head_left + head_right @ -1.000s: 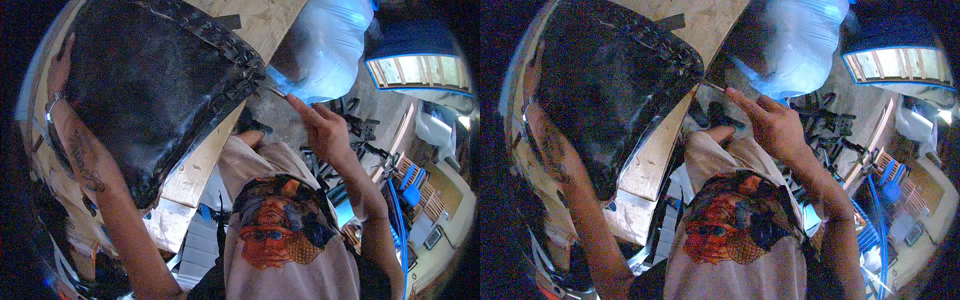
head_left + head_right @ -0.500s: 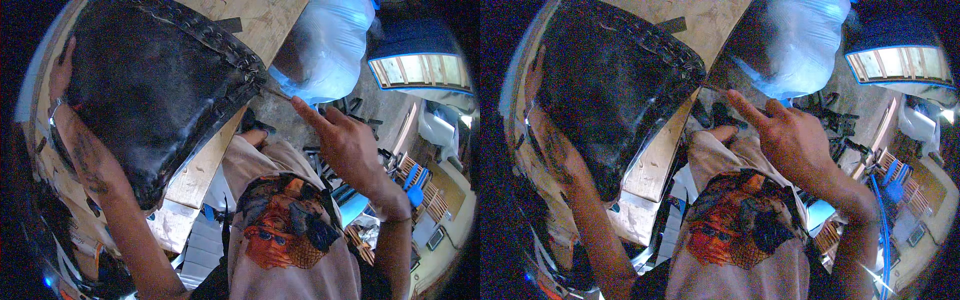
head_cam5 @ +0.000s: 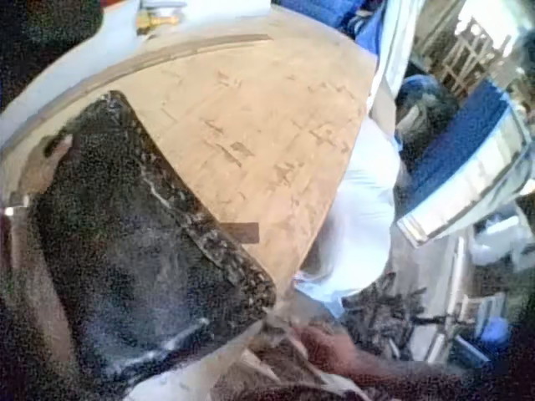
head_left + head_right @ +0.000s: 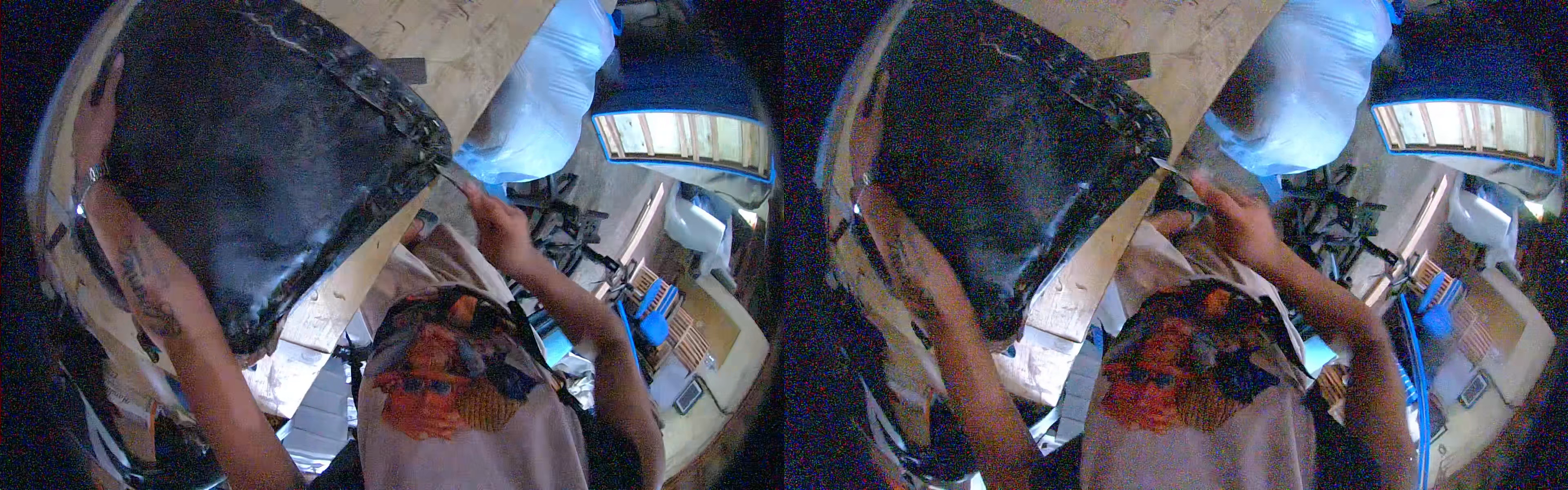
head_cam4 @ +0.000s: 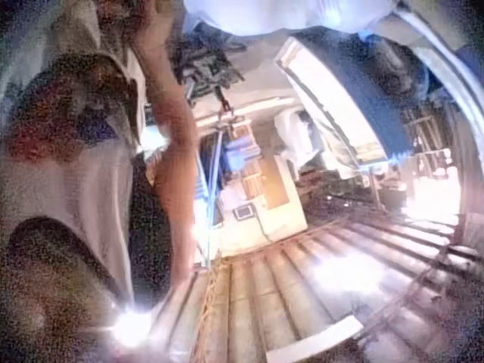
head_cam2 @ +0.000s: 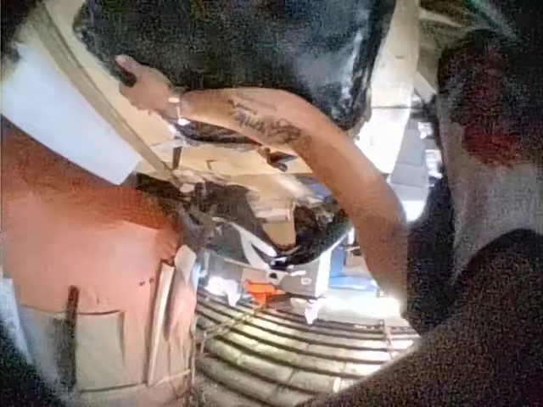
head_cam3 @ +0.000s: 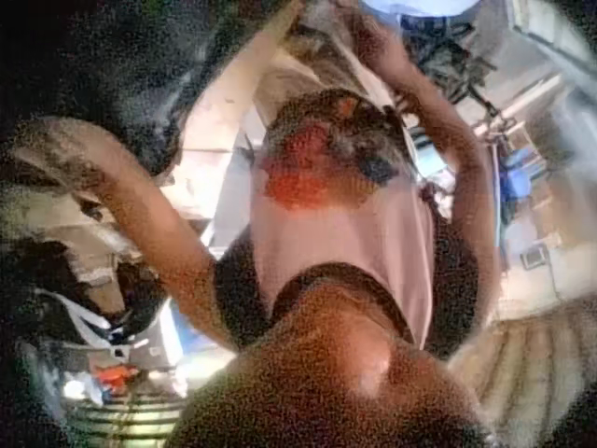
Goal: Removing or securing upholstery material on a chair seat using tools.
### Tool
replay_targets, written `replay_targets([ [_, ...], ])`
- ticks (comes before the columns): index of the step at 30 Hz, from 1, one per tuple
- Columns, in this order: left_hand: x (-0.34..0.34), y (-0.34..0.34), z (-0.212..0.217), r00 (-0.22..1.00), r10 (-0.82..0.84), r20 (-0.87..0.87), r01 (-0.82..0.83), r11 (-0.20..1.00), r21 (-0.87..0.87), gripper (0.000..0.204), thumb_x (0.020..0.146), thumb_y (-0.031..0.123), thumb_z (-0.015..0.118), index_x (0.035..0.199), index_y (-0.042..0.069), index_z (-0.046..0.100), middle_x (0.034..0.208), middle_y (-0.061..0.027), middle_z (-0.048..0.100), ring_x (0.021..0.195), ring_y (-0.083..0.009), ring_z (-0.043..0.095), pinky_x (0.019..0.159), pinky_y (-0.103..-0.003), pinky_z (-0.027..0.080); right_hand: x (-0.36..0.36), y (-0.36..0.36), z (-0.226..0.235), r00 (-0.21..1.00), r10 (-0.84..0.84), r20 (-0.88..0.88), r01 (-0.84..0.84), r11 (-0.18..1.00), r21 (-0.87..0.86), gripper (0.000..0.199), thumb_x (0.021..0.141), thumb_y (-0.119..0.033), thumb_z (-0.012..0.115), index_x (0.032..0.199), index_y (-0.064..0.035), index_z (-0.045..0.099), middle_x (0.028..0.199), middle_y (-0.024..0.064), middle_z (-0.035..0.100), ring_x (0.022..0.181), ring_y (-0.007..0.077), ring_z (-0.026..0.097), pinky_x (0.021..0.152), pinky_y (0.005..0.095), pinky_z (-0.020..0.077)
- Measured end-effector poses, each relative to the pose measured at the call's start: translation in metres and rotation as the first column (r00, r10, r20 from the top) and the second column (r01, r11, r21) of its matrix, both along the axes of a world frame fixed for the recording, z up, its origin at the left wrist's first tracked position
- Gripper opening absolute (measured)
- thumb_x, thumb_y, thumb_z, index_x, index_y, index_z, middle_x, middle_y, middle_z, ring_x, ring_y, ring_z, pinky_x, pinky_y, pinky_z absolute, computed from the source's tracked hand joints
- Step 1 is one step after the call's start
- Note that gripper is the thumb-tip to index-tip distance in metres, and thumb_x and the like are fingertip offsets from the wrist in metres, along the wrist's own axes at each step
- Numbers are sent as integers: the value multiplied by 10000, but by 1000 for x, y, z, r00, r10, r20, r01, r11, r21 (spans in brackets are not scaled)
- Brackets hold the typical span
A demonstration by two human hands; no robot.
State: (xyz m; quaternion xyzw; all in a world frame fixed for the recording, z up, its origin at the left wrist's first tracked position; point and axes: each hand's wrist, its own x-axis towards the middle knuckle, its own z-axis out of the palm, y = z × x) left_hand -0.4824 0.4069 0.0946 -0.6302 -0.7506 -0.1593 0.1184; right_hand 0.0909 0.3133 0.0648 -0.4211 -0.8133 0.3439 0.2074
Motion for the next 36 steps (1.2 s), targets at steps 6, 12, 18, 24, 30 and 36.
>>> replay_targets([
  [6, 2, -11, 13, 814, 544, 202, -451, 813, -369, 988, 707, 783, 432, 1313, 4, 435, 1340, -207, 439, 1264, -334, 397, 1057, -421, 269, 2, 7, 27, 963, 53, 265, -33, 996, -80, 488, 792, 72, 550, 1250, -95, 530, 690, 107, 488, 554, 246, 491, 511, 319, 428],
  [12, 12, 0, 4, 836, 492, 242, -393, 845, -362, 992, 716, 778, 431, 1297, -27, 441, 1321, -246, 441, 1252, -342, 408, 1051, -411, 279, -2, 20, 80, 902, 82, 424, -65, 996, -53, 692, 692, 63, 539, 1308, -248, 488, 649, 73, 453, 559, 254, 507, 514, 373, 449],
  [18, -5, -3, 11, 809, 523, 268, -400, 824, -400, 959, 722, 764, 443, 1270, -22, 480, 1289, -239, 477, 1230, -338, 436, 1039, -399, 297, -15, 30, 119, 776, 162, 610, -148, 986, -74, 667, 728, 30, 519, 1323, -266, 465, 644, 66, 450, 570, 255, 532, 520, 376, 467],
  [24, 1, -1, 6, 856, 459, 237, -377, 869, -319, 888, 753, 725, 451, 1276, 9, 488, 1295, -215, 483, 1232, -328, 437, 1039, -394, 301, -13, 27, 121, 740, 154, 654, -118, 988, -99, 696, 725, 29, 512, 1337, -294, 439, 664, 77, 466, 585, 264, 549, 533, 381, 484],
  [30, 3, -19, 24, 967, 251, 43, -240, 955, -172, 743, 808, 646, 477, 1271, 66, 509, 1290, -180, 499, 1214, -340, 452, 1027, -405, 323, -32, 36, 135, 621, 278, 733, -193, 960, -201, 684, 745, 29, 495, 1340, -302, 431, 740, 87, 538, 630, 284, 580, 560, 397, 503],
  [36, -71, -18, -7, 849, -67, -525, -108, 949, -296, 657, 834, 576, 508, 1320, 136, 465, 1334, -159, 460, 1225, -352, 435, 1044, -411, 311, 6, 20, -28, 994, 98, 46, -97, 995, -28, 684, 716, -24, 610, 1336, -264, 450, 721, 110, 510, 624, 298, 533, 558, 369, 446],
])
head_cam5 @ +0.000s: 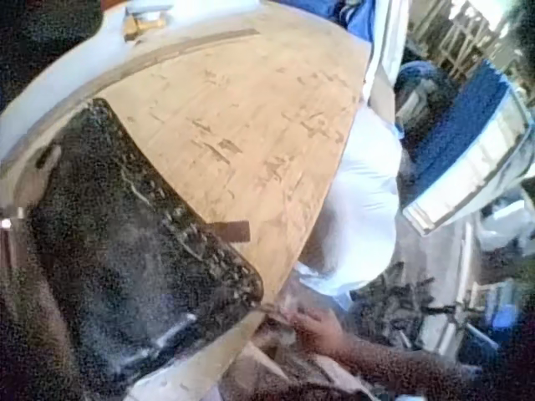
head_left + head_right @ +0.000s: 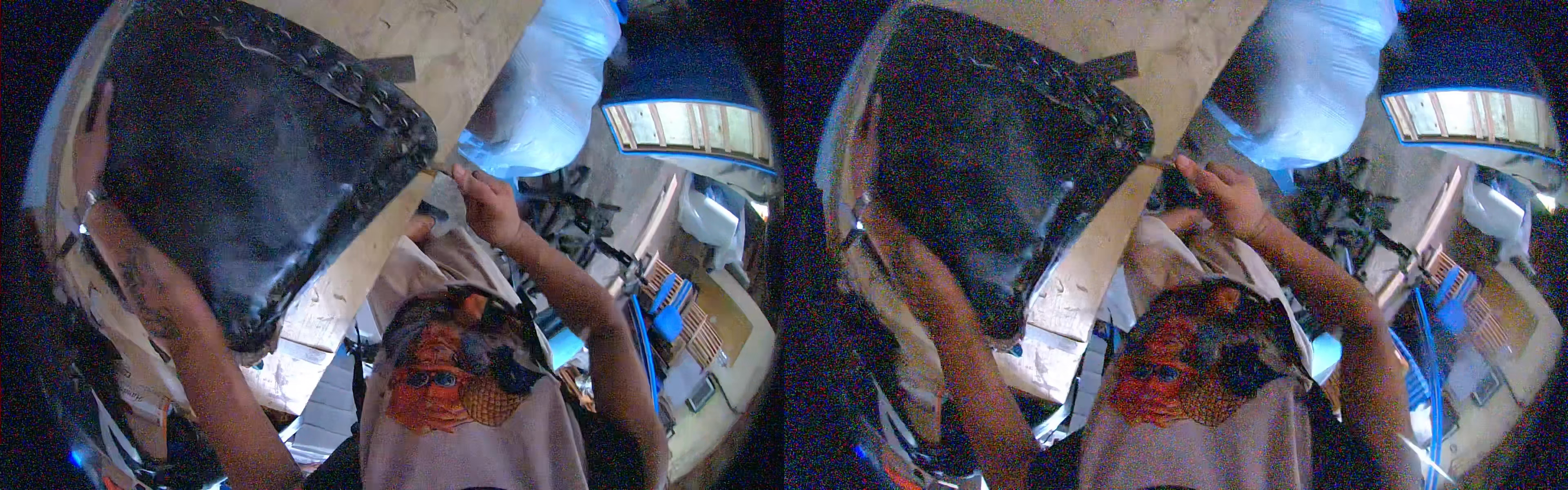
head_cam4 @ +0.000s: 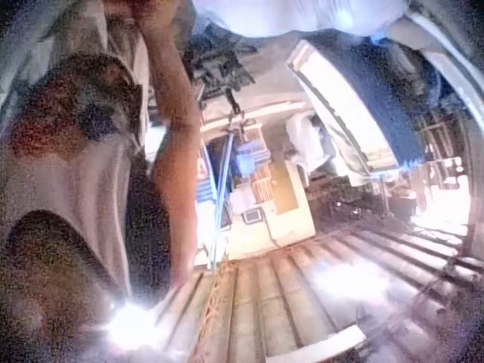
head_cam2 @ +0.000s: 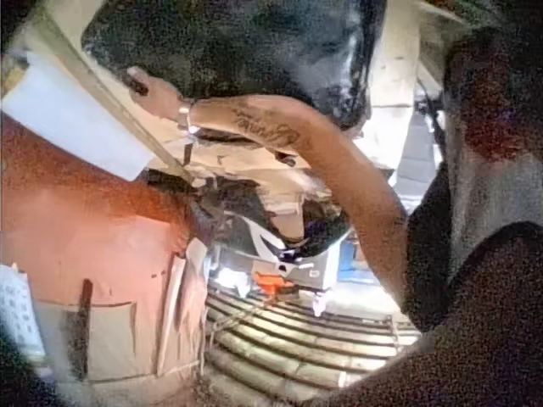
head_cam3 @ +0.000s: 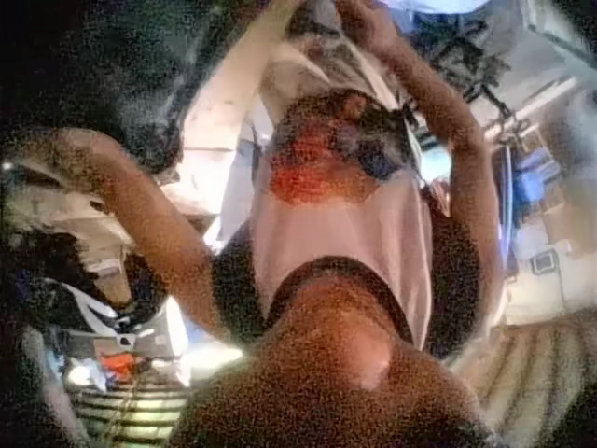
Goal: Removing or securing upholstery material on a chair seat using tools.
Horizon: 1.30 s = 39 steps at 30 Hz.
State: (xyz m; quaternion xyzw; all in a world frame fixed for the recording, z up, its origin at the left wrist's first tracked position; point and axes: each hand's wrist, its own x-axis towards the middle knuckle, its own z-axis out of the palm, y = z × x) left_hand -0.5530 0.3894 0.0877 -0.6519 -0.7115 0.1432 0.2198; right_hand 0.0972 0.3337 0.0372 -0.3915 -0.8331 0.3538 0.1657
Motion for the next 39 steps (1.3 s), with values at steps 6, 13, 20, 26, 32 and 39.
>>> replay_targets([
  [6, 96, 6, 18, 590, 410, 696, -532, 845, -47, 579, 897, 464, 473, 1320, 70, 450, 1356, -158, 435, 1271, -305, 392, 1077, -371, 267, -7, -2, 59, 982, -40, 182, 49, 998, -41, 688, 699, -43, 621, 1329, -266, 460, 661, 79, 467, 532, 242, 507, 471, 354, 420],
  [13, 98, 31, -11, 765, 34, 643, -143, 983, 118, 604, 891, 497, 468, 1278, 34, 485, 1324, -157, 473, 1251, -293, 418, 1055, -359, 291, 25, -45, 51, 1000, 12, 24, -10, 998, -68, 465, 696, 68, 605, 1143, -56, 590, 559, 62, 435, 465, 201, 449, 405, 314, 329],
  [20, 104, 25, 21, 766, -47, 641, -100, 977, 191, 611, 882, 509, 482, 1271, 39, 501, 1321, -156, 479, 1246, -291, 424, 1049, -360, 298, -33, -81, -56, 821, -231, -522, 170, 972, -163, 276, 800, -16, 611, 1069, -73, 619, 748, 98, 577, 631, 223, 557, 532, 330, 440],
  [26, 93, 36, 5, 663, 105, 741, -243, 967, 81, 601, 867, 489, 528, 1275, 48, 500, 1309, -141, 495, 1245, -285, 428, 1045, -353, 306, -20, -51, 27, 894, -225, -387, 200, 974, -104, 525, 773, -10, 612, 1274, -125, 508, 815, 156, 608, 658, 312, 599, 594, 360, 487],
  [32, 84, 31, 18, 732, -150, 665, -30, 967, 251, 604, 857, 491, 545, 1272, 53, 506, 1309, -128, 499, 1243, -278, 433, 1043, -360, 308, 2, -54, 108, 933, -137, 332, 193, 971, -142, 662, 743, -80, 607, 1346, -278, 421, 790, 123, 593, 648, 339, 611, 569, 409, 511],
  [39, 80, 37, 1, 742, -138, 656, -49, 965, 259, 581, 861, 485, 541, 1261, 65, 520, 1309, -128, 498, 1234, -275, 442, 1044, -364, 313, -11, -43, 131, 886, -61, 460, 105, 992, -72, 625, 761, 47, 529, 1307, -253, 481, 742, 122, 541, 602, 306, 572, 559, 389, 495],
])
